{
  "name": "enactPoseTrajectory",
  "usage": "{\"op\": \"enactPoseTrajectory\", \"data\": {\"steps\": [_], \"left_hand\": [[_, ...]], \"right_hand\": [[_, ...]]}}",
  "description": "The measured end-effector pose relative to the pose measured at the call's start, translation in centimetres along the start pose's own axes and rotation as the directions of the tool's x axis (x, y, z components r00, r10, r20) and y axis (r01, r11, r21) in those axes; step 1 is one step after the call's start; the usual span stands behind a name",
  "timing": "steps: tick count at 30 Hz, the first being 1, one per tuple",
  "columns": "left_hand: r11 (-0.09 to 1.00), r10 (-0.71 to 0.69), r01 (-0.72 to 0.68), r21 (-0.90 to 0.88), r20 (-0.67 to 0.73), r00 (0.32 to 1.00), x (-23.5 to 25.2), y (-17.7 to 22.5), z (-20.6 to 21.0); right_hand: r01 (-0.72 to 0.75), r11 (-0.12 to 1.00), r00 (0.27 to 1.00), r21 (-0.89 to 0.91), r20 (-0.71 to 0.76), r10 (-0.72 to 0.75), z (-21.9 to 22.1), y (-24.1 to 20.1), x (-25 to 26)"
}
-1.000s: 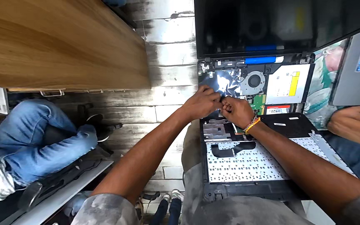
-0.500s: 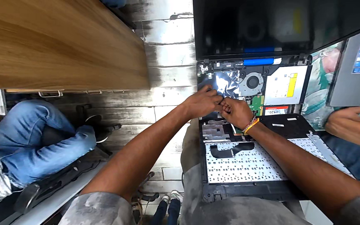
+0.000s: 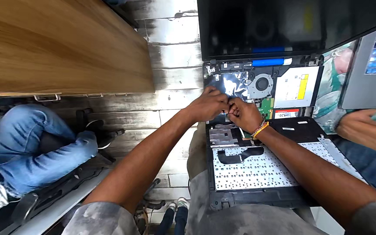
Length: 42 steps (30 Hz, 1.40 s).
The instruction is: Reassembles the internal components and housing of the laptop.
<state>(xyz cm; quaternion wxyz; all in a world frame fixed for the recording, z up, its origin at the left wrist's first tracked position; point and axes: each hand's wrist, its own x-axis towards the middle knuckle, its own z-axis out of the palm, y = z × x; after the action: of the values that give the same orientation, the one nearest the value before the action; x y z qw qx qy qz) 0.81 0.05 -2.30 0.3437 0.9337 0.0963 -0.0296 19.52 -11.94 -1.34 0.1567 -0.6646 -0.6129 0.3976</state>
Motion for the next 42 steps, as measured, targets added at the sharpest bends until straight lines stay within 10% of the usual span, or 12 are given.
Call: {"op": "enactPoseTrajectory", "data": {"steps": [30, 42], "left_hand": [[0.977, -0.054, 0.039, 0.208, 0.068, 0.996, 0.7, 2.0, 0.0], [0.918, -0.395, 0.39, 0.076, 0.057, 0.917, 2.3, 4.5, 0.3]], "right_hand": [[-0.002, 0.998, 1.0, 0.06, 0.022, 0.0, -0.3, 0.2, 0.0], [-0.064, 0.99, 0.998, 0.122, 0.005, 0.064, -0.3, 0.3, 0.2]]}}
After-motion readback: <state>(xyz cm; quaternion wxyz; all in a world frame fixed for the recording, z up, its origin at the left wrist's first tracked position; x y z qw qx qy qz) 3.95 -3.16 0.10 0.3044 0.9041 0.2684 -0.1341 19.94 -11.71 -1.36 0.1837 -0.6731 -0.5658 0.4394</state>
